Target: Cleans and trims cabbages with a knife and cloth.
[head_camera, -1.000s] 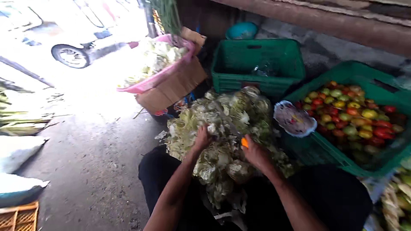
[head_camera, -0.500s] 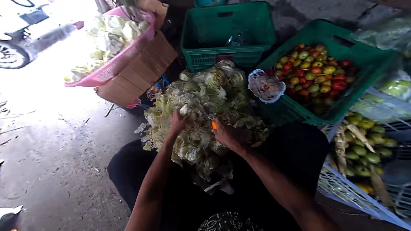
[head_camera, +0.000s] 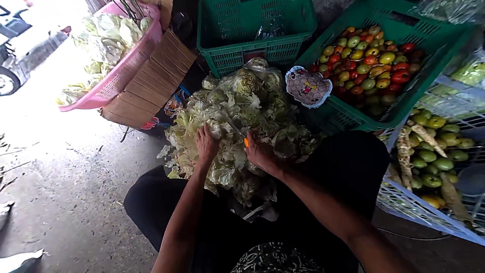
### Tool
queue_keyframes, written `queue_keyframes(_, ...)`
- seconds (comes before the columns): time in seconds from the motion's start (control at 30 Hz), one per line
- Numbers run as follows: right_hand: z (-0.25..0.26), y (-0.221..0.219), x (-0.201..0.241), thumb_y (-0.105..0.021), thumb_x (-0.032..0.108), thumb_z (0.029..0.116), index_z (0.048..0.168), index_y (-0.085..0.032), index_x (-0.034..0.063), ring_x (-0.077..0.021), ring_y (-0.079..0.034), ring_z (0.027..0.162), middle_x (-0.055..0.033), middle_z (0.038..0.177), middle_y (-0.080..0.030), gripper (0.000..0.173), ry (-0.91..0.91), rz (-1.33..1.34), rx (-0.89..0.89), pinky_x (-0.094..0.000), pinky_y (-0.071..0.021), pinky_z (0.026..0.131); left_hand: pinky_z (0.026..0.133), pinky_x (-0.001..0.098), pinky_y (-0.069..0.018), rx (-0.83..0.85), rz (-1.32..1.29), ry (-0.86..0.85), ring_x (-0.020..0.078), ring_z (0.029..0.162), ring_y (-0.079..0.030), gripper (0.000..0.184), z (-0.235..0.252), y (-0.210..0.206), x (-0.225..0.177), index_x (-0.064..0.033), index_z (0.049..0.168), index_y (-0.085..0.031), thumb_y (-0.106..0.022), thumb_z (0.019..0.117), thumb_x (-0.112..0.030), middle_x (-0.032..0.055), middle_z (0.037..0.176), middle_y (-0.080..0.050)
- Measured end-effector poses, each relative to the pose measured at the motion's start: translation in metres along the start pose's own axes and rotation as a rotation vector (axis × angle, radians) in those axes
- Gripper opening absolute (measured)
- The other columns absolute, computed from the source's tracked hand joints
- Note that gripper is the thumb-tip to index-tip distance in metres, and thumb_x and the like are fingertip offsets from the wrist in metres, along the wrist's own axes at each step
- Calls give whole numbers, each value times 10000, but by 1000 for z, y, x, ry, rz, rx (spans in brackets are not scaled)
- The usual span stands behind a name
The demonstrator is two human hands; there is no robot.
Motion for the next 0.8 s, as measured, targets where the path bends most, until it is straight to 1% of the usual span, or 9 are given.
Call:
queue_keyframes(0.07, 5, -12, -1, -506, 259, 1064, 1532, -323, 3, -429, -647, 1136, -269, 1225, -644, 564, 25, 52, -7, -580, -502, 956, 1076, 669, -369, -1, 88, -24, 542, 1367, -409, 851, -1, -4, -11, -1, 1550, -362, -784, 887, -326, 331, 1518, -396)
queue_keyframes(0.13, 6, -26, 0, -494, 246, 1069, 1476, -372, -13, -431, -639, 1150, -277, 1225, -636, 498, 50, 91, -21, -576, -496, 975, 1066, 675, -369, 14, 97, -43, 545, 1353, -420, 821, 0, 0, -17, -1, 1533, -393, -782, 890, -334, 327, 1529, -388)
queue_keyframes(0.23, 8, -41, 6, -444, 222, 1081, 1459, -391, -37, -424, -629, 1178, -283, 1247, -629, 462, 79, 111, -44, -556, -485, 1004, 1069, 707, -340, 111, 28, 62, 546, 1367, -405, 728, 4, 17, -17, 10, 1500, -432, -702, 945, -377, 329, 1473, -454)
queue_keyframes(0.33, 10, -50, 9, -408, 192, 1086, 1461, -396, -40, -426, -633, 1170, -282, 1273, -617, 441, 82, 107, -29, -553, -497, 988, 1060, 723, -349, 216, -70, 181, 557, 1389, -368, 758, 8, 11, 3, 9, 1535, -364, -667, 962, -384, 344, 1499, -405)
queue_keyframes(0.4, 8, -51, 12, -401, 166, 1081, 1465, -398, -26, -426, -638, 1162, -277, 1285, -613, 429, 85, 82, 4, -553, -504, 974, 1078, 703, -359, 246, -97, 190, 570, 1393, -354, 835, 9, 5, 10, 10, 1570, -282, -687, 954, -384, 362, 1518, -361)
queue_keyframes(0.47, 8, -55, 15, -385, 151, 1083, 1476, -388, -12, -430, -650, 1135, -276, 1302, -606, 426, 92, 55, 31, -555, -513, 948, 1070, 697, -370, 261, -118, 168, 588, 1384, -346, 872, 9, 4, 9, -30, 1603, -216, -703, 953, -349, 369, 1533, -327)
queue_keyframes(0.57, 8, -58, 17, -399, 87, 1060, 1505, -357, 1, -446, -643, 1140, -288, 1333, -582, 455, 101, 17, 73, -567, -513, 943, 1063, 707, -365, 282, -157, 148, 576, 1388, -343, 850, 10, 4, 11, -73, 1597, -260, -726, 937, -339, 344, 1542, -336)
queue_keyframes(0.67, 11, -63, 14, -410, 34, 1048, 1528, -339, 2, -464, -625, 1166, -300, 1385, -543, 486, 95, 11, 98, -583, -506, 954, 1084, 681, -366, 290, -217, 122, 563, 1377, -379, 867, 10, 2, 12, -20, 1579, -278, -752, 928, -342, 360, 1523, -355)
queue_keyframes(0.8, 21, -68, 11, -390, 21, 1055, 1525, -345, 4, -463, -639, 1145, -303, 1358, -562, 473, 75, -19, 104, -580, -517, 938, 1068, 667, -392, 296, -216, 130, 537, 1354, -423, 849, 15, -3, 13, -20, 1574, -284, -741, 939, -349, 351, 1517, -364)
Point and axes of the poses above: each hand's wrist, its own z-axis towards the middle knuckle, its own y-axis out of the back of the hand, x = y × z, the point moved 3 cm from there along z, towards the middle knuckle
